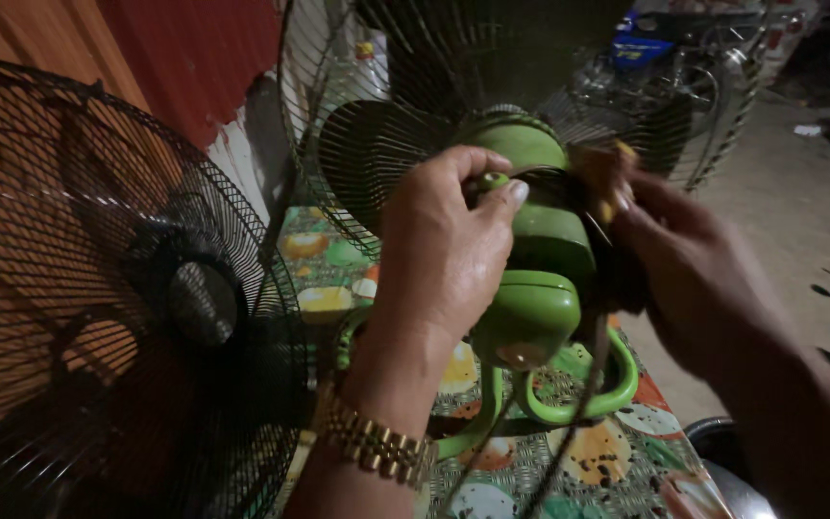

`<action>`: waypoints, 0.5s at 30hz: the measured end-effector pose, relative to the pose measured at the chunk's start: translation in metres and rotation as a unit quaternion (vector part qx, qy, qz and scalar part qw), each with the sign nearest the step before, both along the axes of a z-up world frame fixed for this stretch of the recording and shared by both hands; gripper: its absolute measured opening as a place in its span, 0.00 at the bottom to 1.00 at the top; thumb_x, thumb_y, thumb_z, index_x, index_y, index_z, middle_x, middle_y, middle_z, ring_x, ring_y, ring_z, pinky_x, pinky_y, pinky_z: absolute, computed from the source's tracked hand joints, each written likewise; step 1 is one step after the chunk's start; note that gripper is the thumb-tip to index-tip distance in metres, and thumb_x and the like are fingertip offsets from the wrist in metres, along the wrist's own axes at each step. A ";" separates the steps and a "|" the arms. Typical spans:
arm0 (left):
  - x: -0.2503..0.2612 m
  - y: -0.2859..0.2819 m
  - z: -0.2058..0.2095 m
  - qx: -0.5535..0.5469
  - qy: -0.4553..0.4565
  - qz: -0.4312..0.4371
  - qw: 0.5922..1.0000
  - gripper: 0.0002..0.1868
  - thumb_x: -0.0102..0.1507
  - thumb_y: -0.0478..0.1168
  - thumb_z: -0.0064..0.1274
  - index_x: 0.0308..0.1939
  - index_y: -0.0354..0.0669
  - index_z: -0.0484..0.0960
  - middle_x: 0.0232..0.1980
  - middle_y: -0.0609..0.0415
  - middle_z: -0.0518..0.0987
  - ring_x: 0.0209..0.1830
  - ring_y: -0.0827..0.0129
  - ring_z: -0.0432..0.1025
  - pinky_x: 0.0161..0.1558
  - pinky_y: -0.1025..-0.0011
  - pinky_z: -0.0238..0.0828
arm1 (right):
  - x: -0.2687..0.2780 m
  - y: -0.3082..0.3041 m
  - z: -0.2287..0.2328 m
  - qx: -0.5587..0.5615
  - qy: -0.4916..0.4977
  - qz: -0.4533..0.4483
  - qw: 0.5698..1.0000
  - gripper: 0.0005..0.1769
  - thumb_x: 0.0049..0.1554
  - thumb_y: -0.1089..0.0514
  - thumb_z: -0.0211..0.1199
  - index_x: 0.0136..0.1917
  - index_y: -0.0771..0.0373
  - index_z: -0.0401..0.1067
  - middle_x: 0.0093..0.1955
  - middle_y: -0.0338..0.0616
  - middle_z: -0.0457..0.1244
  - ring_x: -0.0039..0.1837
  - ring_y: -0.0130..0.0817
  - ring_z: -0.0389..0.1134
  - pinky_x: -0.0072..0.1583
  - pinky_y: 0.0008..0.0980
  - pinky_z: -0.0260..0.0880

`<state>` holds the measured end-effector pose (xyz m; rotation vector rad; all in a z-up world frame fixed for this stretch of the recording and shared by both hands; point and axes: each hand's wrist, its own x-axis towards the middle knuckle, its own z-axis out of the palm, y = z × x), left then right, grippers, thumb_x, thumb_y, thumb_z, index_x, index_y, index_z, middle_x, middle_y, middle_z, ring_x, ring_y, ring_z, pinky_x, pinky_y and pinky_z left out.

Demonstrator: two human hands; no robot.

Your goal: The person wipes the blades and central hub of a green pedestal fan using a yellow cloth. They dip the cloth into a bucket of water, wring it out, and continue wiping the fan blades and the metal cage.

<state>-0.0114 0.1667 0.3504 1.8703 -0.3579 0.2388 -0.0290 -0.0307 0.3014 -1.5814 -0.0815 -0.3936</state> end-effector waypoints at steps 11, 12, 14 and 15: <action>0.018 -0.006 -0.003 -0.054 0.012 -0.059 0.997 0.07 0.58 0.41 0.54 0.37 0.44 0.80 0.30 0.56 0.80 0.25 0.74 0.76 0.31 0.68 0.80 | 0.009 0.010 0.043 -0.122 -0.007 0.012 0.992 0.27 0.70 0.45 0.54 0.73 0.64 0.73 0.41 0.47 0.64 0.33 0.25 0.58 0.30 0.26 0.58; 0.019 -0.004 -0.002 -0.053 0.003 -0.061 0.997 0.08 0.60 0.42 0.55 0.35 0.40 0.78 0.29 0.55 0.76 0.24 0.72 0.71 0.29 0.67 0.74 | 0.010 0.006 0.041 -0.128 -0.001 0.008 0.992 0.27 0.70 0.45 0.53 0.74 0.64 0.72 0.40 0.46 0.64 0.32 0.26 0.57 0.30 0.27 0.58; 0.023 0.000 0.001 -0.049 -0.015 -0.068 0.996 0.15 0.64 0.42 0.55 0.29 0.33 0.75 0.25 0.52 0.68 0.22 0.68 0.62 0.26 0.64 0.61 | 0.011 -0.002 0.033 -0.138 0.011 -0.002 0.990 0.28 0.70 0.46 0.52 0.75 0.63 0.71 0.38 0.46 0.63 0.31 0.27 0.57 0.30 0.28 0.58; 0.025 0.000 0.003 -0.026 -0.018 -0.059 0.998 0.13 0.62 0.42 0.54 0.26 0.37 0.77 0.23 0.55 0.71 0.21 0.70 0.64 0.26 0.66 0.64 | 0.009 -0.007 0.028 -0.139 0.029 -0.004 0.990 0.28 0.70 0.46 0.51 0.74 0.64 0.71 0.39 0.46 0.63 0.32 0.27 0.58 0.30 0.29 0.60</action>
